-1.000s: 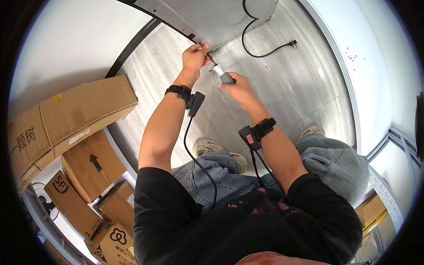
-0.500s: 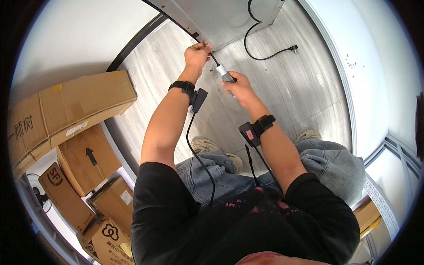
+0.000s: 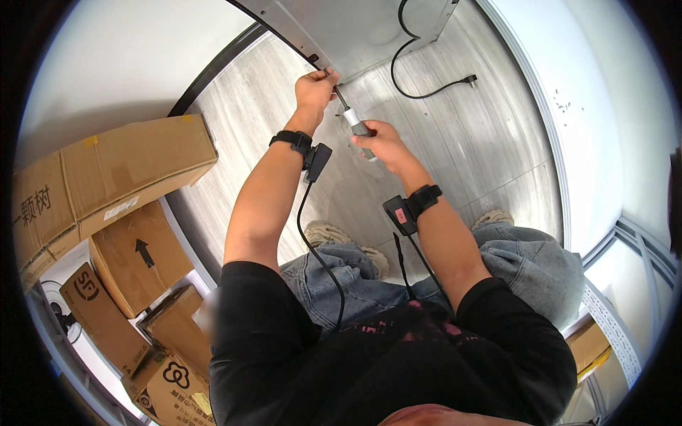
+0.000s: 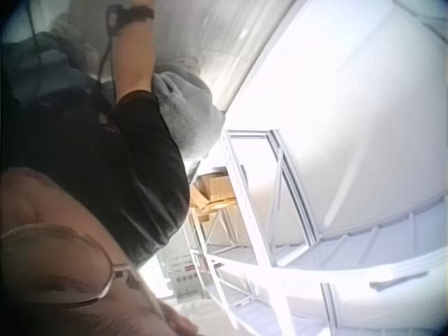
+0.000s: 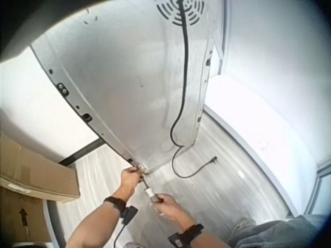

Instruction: The person uses a screwdriver to fasten screws into the back panel of a white electronic device. The person repeatedly picks up screws and tightens them into place along the device's edge.

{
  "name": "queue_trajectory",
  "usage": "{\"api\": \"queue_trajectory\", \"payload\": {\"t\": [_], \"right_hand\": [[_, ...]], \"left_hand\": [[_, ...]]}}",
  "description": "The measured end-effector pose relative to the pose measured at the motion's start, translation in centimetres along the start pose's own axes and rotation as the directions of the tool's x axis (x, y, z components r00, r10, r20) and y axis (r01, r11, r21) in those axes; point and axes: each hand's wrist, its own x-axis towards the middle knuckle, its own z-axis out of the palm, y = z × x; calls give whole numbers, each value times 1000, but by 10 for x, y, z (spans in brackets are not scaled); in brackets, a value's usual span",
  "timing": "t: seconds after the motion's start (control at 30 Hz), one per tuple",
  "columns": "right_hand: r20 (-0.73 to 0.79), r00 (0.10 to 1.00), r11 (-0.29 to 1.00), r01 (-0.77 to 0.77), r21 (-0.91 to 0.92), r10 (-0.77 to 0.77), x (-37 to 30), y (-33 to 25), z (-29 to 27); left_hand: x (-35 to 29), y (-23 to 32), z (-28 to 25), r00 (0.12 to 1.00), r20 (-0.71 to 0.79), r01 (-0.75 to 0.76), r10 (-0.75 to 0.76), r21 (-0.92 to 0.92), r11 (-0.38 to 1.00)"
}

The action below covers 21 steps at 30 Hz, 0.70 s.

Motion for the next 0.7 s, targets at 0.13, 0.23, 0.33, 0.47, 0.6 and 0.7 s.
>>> {"api": "queue_trajectory", "payload": {"t": [0.13, 0.23, 0.33, 0.47, 0.6, 0.7], "right_hand": [[-53, 996, 994, -71, 82, 76, -8, -10, 9], [-16, 975, 935, -208, 289, 222, -14, -21, 11], [26, 985, 936, -170, 308, 170, -10, -11, 3], [-28, 997, 994, -68, 85, 70, -2, 3, 3], [-128, 991, 999, -36, -15, 34, -8, -7, 12], [-72, 978, 970, -184, 161, 198, -22, -32, 16]], "left_hand": [[1, 2, -1, 1000, 19, 0, 0, 16, 1000], [2, 2, -4, 1000, 25, 14, -14, -16, 1000], [0, 4, -1, 1000, 7, 20, -20, -12, 1000], [2, 2, 2, 999, -34, 20, -18, 73, 997], [3, 2, 1, 1000, -20, 21, -19, 105, 994], [7, -1, -2, 1000, -22, 17, -15, 93, 996]]}}
